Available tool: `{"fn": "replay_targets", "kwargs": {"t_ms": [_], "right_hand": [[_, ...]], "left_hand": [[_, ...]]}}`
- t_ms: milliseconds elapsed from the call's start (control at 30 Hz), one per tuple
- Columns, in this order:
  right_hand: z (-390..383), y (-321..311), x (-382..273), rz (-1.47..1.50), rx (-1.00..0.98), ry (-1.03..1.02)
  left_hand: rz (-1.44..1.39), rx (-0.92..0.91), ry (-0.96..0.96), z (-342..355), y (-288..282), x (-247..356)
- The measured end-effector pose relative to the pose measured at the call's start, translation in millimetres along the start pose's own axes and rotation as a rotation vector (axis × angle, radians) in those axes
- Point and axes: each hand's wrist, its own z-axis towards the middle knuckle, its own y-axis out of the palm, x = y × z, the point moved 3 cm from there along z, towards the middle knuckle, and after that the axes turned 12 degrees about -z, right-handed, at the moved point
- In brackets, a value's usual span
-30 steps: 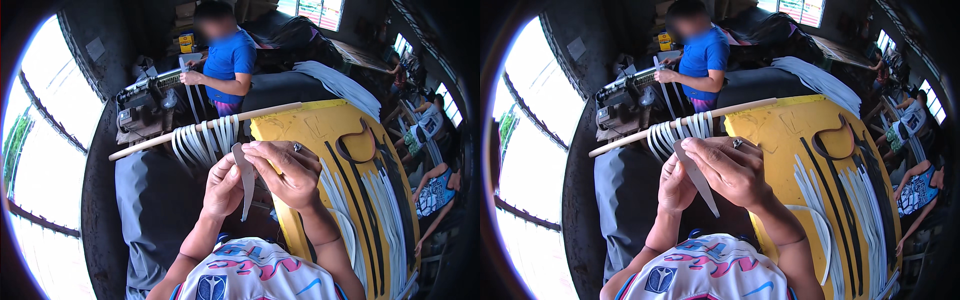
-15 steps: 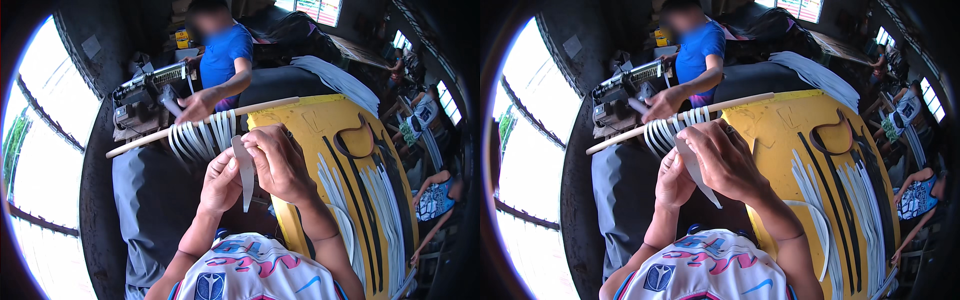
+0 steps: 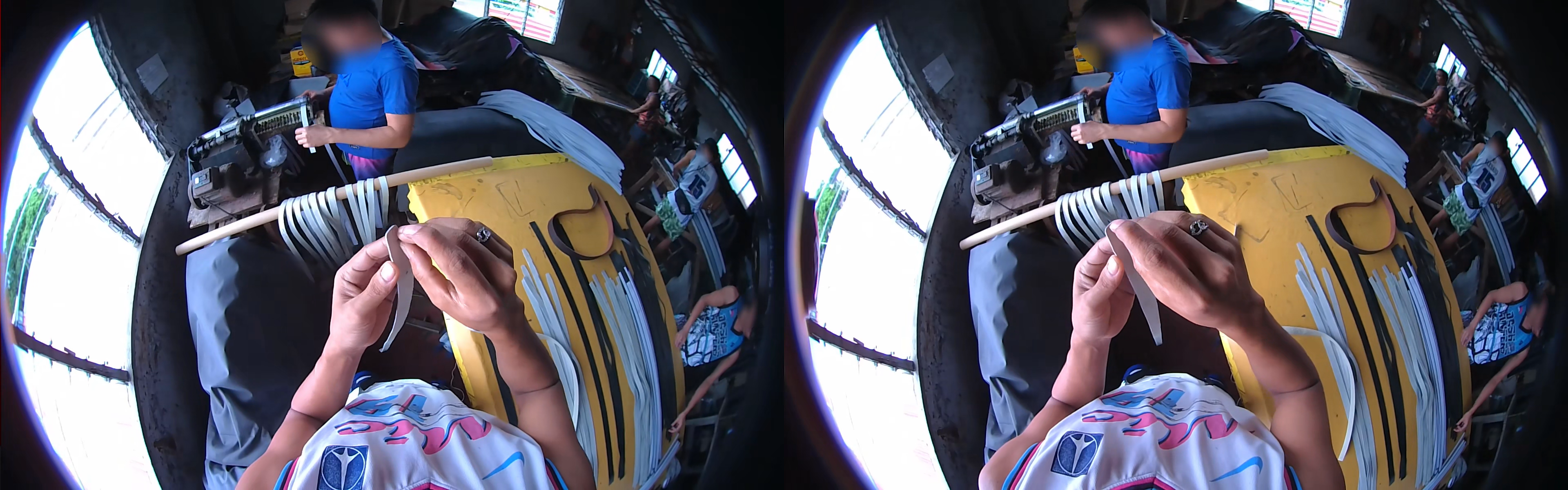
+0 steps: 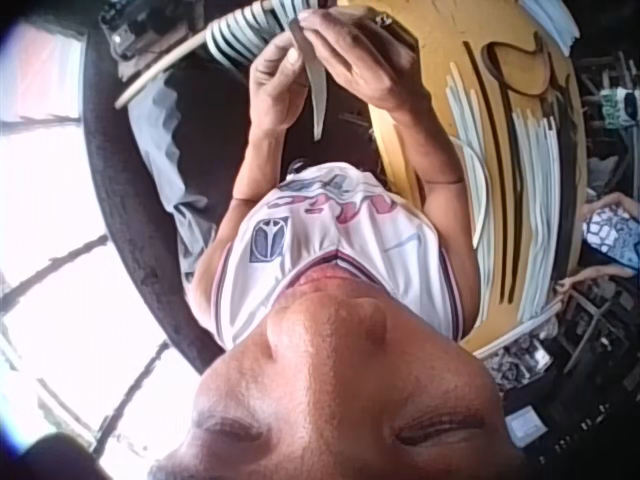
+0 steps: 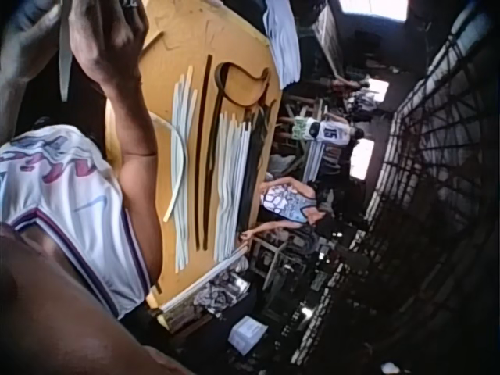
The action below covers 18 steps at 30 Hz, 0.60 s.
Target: The recorder is arranging and sorting white and black leather or fabric straps on a large yellow table.
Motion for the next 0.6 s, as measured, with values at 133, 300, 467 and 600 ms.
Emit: {"fn": "replay_targets", "kwargs": {"t_ms": [133,300,467,600], "right_hand": [[1,-1,-2,-0.08,-0.032,-0.073],[-1,4,-1,-0.109,-0.043,-0.093],[4,10,4,-0.086,-0.083,-0.065],[7,7,11,-0.01,-0.086,0.077]], "left_hand": [[0.067,-0.009,0.039,0,1,3],[0.108,-0.016,0.027,3,1,4],[0.131,-0.026,0.012,4,-2,3],[0.052,0.039,-0.017,3,-3,4]]}}
